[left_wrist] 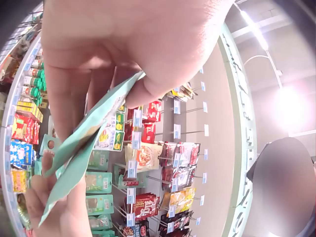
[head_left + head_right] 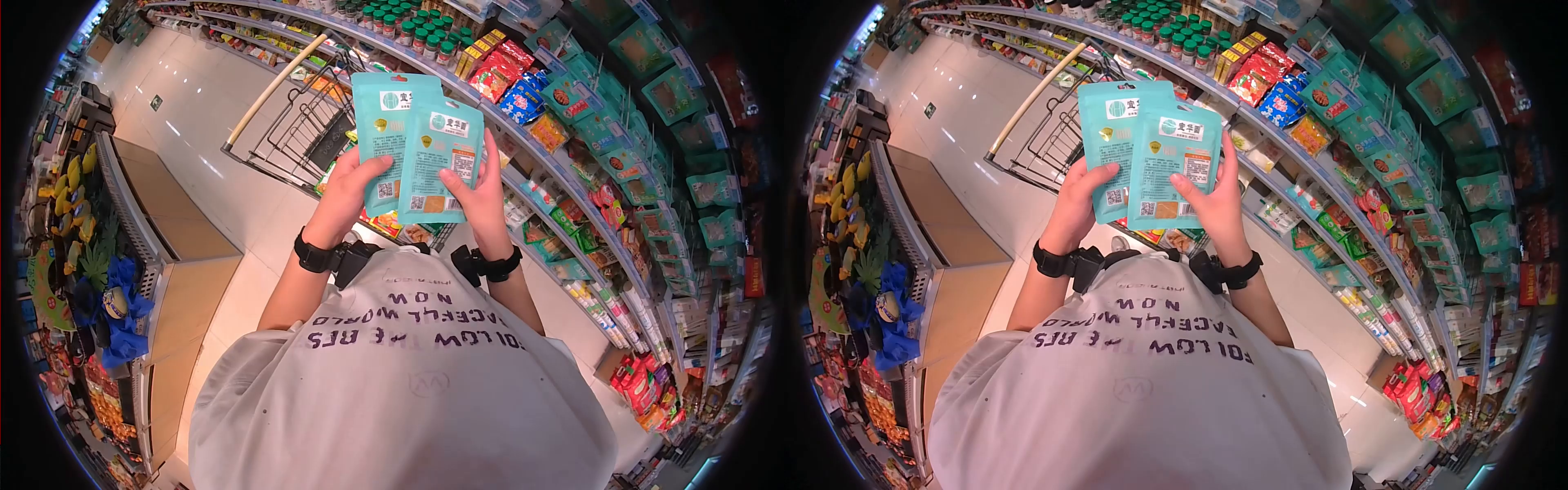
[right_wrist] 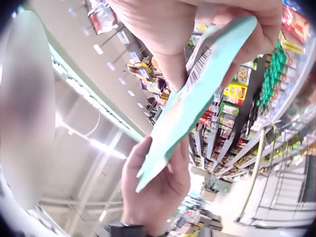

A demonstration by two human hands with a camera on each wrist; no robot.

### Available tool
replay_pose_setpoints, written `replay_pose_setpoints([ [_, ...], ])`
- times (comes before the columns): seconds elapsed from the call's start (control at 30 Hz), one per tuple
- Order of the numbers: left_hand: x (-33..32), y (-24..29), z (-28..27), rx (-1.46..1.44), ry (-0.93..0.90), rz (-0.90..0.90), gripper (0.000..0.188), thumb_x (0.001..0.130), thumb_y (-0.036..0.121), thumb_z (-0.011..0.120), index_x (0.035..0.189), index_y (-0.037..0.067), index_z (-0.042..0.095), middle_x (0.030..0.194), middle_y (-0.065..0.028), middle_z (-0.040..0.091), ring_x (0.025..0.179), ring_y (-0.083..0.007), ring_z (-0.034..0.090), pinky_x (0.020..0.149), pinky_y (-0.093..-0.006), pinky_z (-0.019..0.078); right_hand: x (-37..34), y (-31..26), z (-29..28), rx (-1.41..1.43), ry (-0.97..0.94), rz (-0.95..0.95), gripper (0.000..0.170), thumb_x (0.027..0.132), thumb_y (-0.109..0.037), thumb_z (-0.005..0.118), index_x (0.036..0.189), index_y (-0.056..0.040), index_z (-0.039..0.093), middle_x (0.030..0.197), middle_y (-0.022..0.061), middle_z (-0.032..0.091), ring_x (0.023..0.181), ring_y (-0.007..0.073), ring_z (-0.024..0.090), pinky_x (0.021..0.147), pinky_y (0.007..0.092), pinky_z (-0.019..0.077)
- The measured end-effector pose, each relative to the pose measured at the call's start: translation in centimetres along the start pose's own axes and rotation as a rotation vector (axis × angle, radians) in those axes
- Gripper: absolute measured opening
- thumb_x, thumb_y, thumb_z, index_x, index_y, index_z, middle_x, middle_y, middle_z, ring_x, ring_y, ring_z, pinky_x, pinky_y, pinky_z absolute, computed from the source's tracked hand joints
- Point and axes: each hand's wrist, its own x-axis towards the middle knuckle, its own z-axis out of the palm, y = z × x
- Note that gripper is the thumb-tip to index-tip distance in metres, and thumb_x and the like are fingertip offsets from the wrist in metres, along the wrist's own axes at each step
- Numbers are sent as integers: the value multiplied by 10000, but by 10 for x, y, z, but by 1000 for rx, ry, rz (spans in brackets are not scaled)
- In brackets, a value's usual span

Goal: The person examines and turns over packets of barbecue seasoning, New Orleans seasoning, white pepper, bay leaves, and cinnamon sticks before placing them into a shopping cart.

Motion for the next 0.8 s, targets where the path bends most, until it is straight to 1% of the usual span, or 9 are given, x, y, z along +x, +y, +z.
replay_pose_setpoints([
  [0.07, -6, 8, -12, -56, -26, 10, 375, 867, 173, 557, 1179, -30, 510, 1113, -108, 602, 981, -171, 591, 839, -305, 477, 2, -2, -1, 146, -27, 105, 606, 809, -82, 690, 1321, -29, 372, 1235, 85, 514, 1092, 175, 542, 931, 315, 431],
  [0.1, -8, 13, -17, -65, -24, 24, 375, 867, 173, 557, 1179, -30, 510, 1113, -108, 602, 981, -171, 591, 839, -305, 477, 2, -2, -4, 137, -38, 99, 606, 809, -82, 690, 1321, -29, 372, 1235, 85, 514, 1092, 175, 542, 931, 315, 431],
  [0.17, -17, 21, -27, 25, -96, 55, 401, 848, 162, 573, 1194, -28, 505, 1114, -107, 604, 982, -171, 590, 840, -300, 477, -3, 0, -9, 240, -78, 187, 534, 811, -69, 684, 1270, -31, 415, 1209, 93, 555, 1064, 170, 561, 931, 319, 433],
  [0.23, -26, 27, -34, 55, -125, 53, 409, 843, 155, 568, 1205, -28, 512, 1143, -93, 597, 1008, -159, 568, 879, -298, 446, -8, -5, -8, 241, -66, 172, 511, 801, -71, 696, 1234, -16, 432, 1169, 89, 582, 1055, 174, 565, 929, 317, 433],
  [0.3, -32, 25, -38, 121, -163, 177, 410, 834, 159, 577, 1192, -33, 523, 1147, -96, 596, 1008, -162, 569, 879, -299, 441, -15, -13, -6, 148, -57, 77, 523, 793, -74, 706, 1234, -11, 432, 1169, 95, 580, 1053, 173, 567, 922, 318, 438],
  [0.37, -36, 27, -41, 92, -158, 163, 396, 832, 156, 578, 1176, -37, 536, 1148, -100, 597, 1008, -166, 569, 883, -299, 436, -17, -20, 0, 138, -39, 45, 500, 786, -71, 713, 1209, -3, 456, 1152, 100, 590, 1041, 167, 572, 910, 313, 445],
  [0.57, -30, 24, -56, -21, -58, 55, 378, 839, 154, 560, 1162, -39, 529, 1104, -99, 614, 970, -155, 585, 856, -282, 453, -23, -25, 7, 68, -58, 73, 424, 829, -122, 679, 1188, 5, 494, 1127, 103, 604, 1013, 148, 580, 893, 294, 450],
  [0.63, -30, 25, -57, -59, 52, 115, 368, 839, 153, 549, 1154, -35, 521, 1073, -99, 622, 942, -153, 595, 840, -275, 462, -23, -21, 6, 133, -28, 78, 400, 864, -145, 638, 1204, 4, 488, 1132, 97, 602, 1007, 141, 577, 886, 292, 450],
  [0.8, -32, 27, -62, -33, 142, 166, 346, 839, 149, 559, 1135, -29, 537, 1055, -96, 627, 930, -150, 600, 829, -276, 464, -23, -19, 2, 178, 8, 78, 369, 890, -143, 606, 1207, 5, 489, 1136, 90, 602, 1006, 138, 572, 884, 291, 446],
])
